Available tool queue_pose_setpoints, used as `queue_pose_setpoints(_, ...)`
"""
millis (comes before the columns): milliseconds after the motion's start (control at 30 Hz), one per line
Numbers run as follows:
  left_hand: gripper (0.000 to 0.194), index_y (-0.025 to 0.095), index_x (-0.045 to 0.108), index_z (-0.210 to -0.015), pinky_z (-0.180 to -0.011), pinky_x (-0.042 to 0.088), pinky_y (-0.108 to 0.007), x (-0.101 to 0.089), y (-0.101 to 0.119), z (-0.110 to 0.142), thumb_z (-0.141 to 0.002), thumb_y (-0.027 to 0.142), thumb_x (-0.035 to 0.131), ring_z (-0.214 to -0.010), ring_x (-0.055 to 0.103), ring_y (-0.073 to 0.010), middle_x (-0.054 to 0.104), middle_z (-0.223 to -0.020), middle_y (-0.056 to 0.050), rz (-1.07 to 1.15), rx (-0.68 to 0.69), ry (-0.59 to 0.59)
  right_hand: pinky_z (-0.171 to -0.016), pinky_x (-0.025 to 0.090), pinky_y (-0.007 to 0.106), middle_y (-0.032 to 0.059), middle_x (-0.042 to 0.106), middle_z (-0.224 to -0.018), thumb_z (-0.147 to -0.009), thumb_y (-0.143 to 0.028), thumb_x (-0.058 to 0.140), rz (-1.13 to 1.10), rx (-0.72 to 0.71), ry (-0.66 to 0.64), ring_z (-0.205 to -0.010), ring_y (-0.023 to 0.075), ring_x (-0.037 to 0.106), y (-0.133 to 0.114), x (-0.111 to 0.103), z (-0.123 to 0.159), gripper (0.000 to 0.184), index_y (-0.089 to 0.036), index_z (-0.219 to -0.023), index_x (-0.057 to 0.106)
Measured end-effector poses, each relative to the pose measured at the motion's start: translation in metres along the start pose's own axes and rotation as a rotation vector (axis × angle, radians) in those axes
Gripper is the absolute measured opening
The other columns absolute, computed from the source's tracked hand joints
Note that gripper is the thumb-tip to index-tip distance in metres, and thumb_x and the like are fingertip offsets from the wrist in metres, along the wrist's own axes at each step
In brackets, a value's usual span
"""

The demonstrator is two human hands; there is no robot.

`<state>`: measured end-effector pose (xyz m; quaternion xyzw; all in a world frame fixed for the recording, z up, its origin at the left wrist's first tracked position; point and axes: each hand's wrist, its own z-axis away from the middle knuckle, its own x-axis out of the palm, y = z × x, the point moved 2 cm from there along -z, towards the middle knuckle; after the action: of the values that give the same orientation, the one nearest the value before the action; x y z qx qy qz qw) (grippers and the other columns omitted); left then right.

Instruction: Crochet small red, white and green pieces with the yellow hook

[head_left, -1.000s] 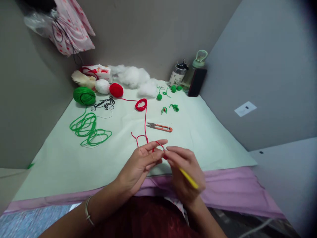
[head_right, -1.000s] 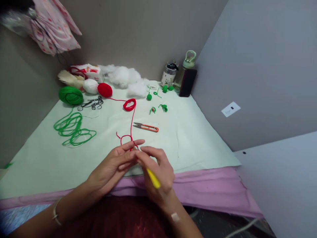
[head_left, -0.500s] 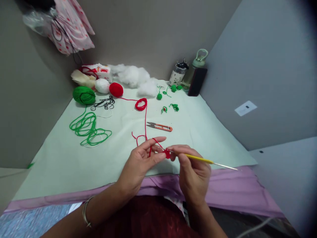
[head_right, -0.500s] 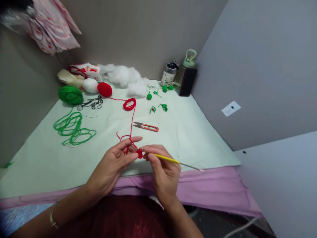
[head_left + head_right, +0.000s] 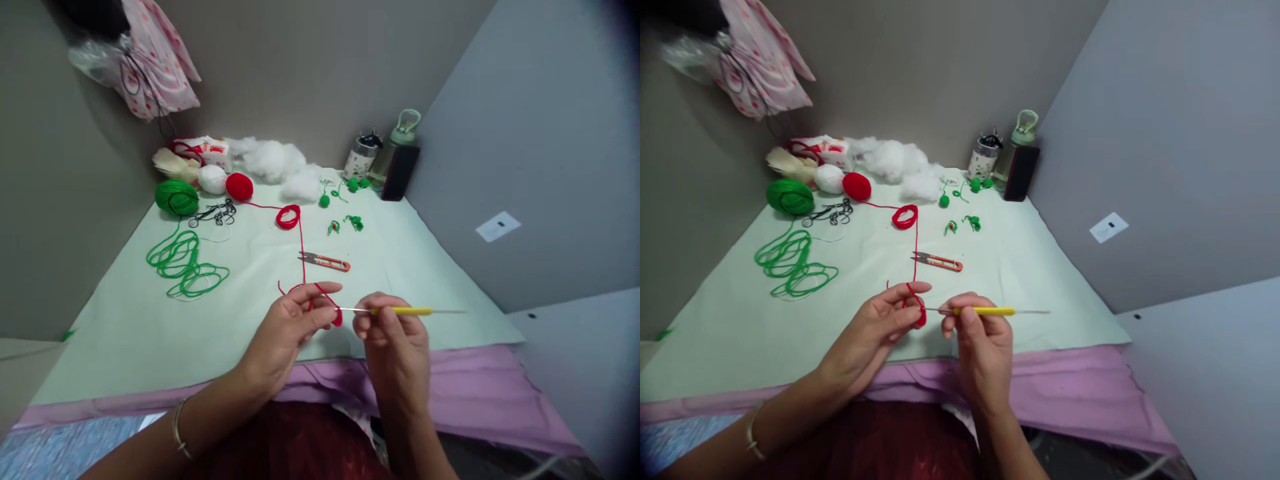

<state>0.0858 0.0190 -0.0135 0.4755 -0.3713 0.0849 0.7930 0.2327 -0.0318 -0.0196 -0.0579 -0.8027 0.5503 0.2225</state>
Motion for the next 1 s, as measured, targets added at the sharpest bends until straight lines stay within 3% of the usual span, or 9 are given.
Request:
queue_pose_setpoints(167,0.036,0.025,0.086,-0.107,-0.078,0.053,-0.021,0.004,-0.006,0.002,-0.073,0.019,0.096,-0.075,0.065,-0.0092,0.072,-0.077,0.003,-0.045,0.095,-0.017,-0.081,0.058,0.031,0.0034,0.076,-0.097,-0.097,-0.025,0.075,0.159,-0.057,-0.063,-0.096,0.0191,0.07,0.004,0.008,0.006,0.012,-0.033,-0.099,0.085)
queue_pose_setpoints(367,0.032,0.024,0.084,-0.111,-0.081,0.054,-0.023,-0.008,0.0,0.002,-0.08,0.022,0.092,-0.077,0.068,-0.0109,0.073,-0.079,0.002,-0.133,0.104,-0.07,-0.072,0.056,0.028,0.0021,0.073,-0.09,-0.088,-0.021,0.083,0.119,0.081,-0.149,-0.082,0.0163,0.069,0.006,0.008,0.004,0.008,-0.029,-0.091,0.084)
queue_pose_setpoints(467,0.028,0.023,0.082,-0.114,-0.088,0.055,-0.028,-0.011,0.004,0.003,-0.086,0.026,0.087,-0.081,0.072,-0.0136,0.076,-0.083,0.0,-0.176,0.086,-0.12,-0.068,0.057,0.028,0.001,0.074,-0.088,-0.085,-0.025,0.086,-0.015,0.183,-0.119,-0.073,0.0149,0.068,0.01,0.008,0.0,0.005,-0.027,-0.087,0.083)
queue_pose_setpoints(600,0.026,0.024,0.082,-0.114,-0.089,0.053,-0.029,-0.012,0.008,0.004,-0.089,0.029,0.084,-0.083,0.071,-0.0148,0.075,-0.086,0.0,-0.223,0.122,-0.091,-0.065,0.056,0.028,-0.0003,0.075,-0.083,-0.077,-0.03,0.092,-0.095,0.25,-0.041,-0.068,0.0142,0.068,0.013,0.012,-0.002,0.013,-0.025,-0.082,0.081)
queue_pose_setpoints(767,0.027,0.025,0.083,-0.114,-0.086,0.05,-0.026,-0.014,0.011,0.007,-0.087,0.026,0.085,-0.087,0.064,-0.0147,0.068,-0.088,0.001,-0.322,0.215,0.004,-0.068,0.055,0.026,-0.0017,0.076,-0.081,-0.079,-0.026,0.09,-0.021,0.224,-0.005,-0.07,0.0129,0.067,0.013,0.013,0.0,0.01,-0.025,-0.083,0.08)
queue_pose_setpoints(1000,0.03,0.026,0.079,-0.121,-0.09,0.049,-0.027,-0.013,0.012,0.008,-0.091,0.031,0.082,-0.092,0.065,-0.0163,0.071,-0.092,0.0,-0.338,0.188,-0.069,-0.076,0.057,0.026,-0.0007,0.077,-0.087,-0.082,-0.022,0.088,0.049,0.147,0.005,-0.081,0.0148,0.07,0.014,0.012,0.003,0.008,-0.026,-0.083,0.08)
